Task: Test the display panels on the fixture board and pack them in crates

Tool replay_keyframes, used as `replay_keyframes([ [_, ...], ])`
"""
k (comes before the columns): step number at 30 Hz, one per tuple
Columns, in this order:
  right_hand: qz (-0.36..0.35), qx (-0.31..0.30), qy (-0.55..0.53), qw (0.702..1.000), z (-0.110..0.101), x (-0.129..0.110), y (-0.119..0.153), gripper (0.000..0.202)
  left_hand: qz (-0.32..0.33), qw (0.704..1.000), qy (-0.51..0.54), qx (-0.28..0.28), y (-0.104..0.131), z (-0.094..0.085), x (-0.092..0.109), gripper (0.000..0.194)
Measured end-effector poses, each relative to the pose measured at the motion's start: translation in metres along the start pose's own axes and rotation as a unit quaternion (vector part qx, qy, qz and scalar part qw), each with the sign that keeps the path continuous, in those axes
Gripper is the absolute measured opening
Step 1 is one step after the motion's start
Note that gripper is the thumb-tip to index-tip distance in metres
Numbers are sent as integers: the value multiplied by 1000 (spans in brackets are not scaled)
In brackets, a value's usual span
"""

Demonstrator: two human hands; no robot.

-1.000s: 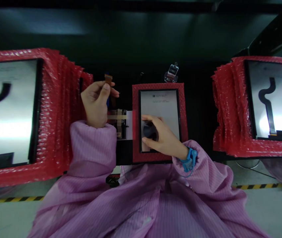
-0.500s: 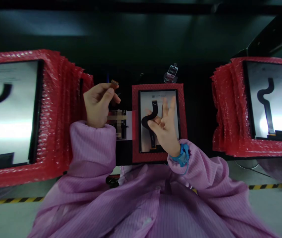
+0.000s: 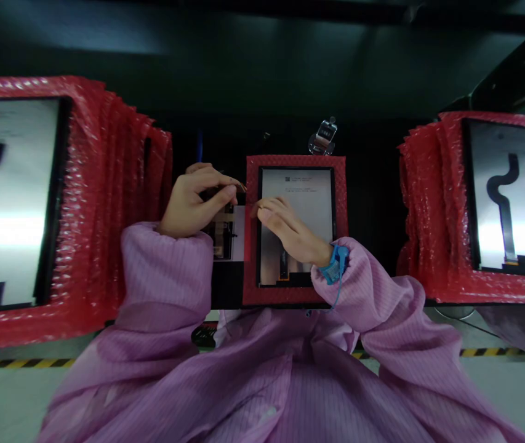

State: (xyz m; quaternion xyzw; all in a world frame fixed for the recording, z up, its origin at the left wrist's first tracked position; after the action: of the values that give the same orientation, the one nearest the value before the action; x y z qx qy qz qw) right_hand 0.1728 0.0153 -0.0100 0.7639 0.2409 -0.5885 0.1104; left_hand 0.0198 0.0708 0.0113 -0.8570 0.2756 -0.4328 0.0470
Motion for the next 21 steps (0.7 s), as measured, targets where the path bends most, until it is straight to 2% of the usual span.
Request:
replay_keyframes([
  [3,-35,-30,23,999,0,-2,-1,49,1,999,-23,-34,0,5,1,22],
  [7,-57,-57,84,993,0,-2,0,36,-16,994,-59,-86,1,12,1,22],
  [14,-71,36,193,978,-8,-4,1,21,-19,977,-86,-194,6,23,4,23],
  [21,-89,47,226,969,-2,-6,-2,18,-22,976,-74,-202,8,24,4,24],
])
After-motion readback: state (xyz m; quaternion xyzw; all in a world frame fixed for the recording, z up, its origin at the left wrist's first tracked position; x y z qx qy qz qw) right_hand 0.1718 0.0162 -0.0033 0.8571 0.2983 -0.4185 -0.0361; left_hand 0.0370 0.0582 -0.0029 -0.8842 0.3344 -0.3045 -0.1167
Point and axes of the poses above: each hand's wrist, its own y-axis away from the middle knuckle, its own z-axis out of the palm, x = y × z, the point moved 7 cm from there along -y, towards the middle knuckle, and after that the axes turned 3 degrees about -x, right-handed, at the moved point
